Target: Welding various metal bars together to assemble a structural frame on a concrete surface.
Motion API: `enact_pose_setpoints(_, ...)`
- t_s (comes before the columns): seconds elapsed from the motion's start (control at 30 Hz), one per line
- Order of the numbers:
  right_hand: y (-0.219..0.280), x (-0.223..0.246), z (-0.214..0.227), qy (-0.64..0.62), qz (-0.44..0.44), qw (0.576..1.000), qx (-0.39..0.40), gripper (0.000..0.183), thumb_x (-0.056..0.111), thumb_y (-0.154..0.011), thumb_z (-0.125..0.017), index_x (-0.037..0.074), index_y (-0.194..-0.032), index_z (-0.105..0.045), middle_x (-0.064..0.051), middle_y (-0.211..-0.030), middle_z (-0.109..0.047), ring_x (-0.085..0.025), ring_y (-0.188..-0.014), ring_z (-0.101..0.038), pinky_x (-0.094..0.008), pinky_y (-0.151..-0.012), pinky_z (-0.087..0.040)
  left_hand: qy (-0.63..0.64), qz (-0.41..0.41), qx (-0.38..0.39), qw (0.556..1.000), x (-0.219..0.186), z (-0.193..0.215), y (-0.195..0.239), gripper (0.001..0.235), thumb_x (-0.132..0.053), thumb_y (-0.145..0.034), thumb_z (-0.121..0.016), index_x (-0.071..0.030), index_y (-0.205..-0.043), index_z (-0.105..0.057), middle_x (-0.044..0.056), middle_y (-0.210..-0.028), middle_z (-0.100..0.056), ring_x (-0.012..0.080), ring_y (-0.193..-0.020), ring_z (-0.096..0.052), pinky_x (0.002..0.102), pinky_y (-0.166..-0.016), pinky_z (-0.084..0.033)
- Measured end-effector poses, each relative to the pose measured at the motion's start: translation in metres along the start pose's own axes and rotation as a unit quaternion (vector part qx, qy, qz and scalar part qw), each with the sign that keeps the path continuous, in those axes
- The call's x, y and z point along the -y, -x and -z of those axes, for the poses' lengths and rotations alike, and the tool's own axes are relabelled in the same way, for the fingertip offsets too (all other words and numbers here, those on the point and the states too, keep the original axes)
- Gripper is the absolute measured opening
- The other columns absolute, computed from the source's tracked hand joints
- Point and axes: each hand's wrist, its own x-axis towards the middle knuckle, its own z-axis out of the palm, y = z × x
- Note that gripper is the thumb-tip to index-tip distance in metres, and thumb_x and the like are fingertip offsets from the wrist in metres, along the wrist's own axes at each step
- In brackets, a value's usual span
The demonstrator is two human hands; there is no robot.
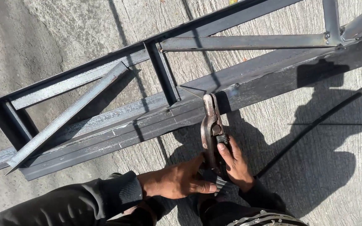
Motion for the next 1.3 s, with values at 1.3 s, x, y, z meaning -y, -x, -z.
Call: enact_pose_setpoints(1.3,-0.018,-0.020,-0.010,0.020,0.094,0.995,0.024,0.065,0.050,-0.095,-0.050,0.012,-0.147,-0.052,-0.011,-0.132,-0.074,-0.024,-0.125,-0.071,-0.036,-0.107,-0.056,-0.032,0.060,0.004,0.998,0.023,0.016,-0.003,0.067,-0.050,-0.093,-0.058,-0.009,-0.143,-0.041,0.010,-0.133,-0.059,0.0240,-0.117,-0.061,0.039,-0.100,-0.052)
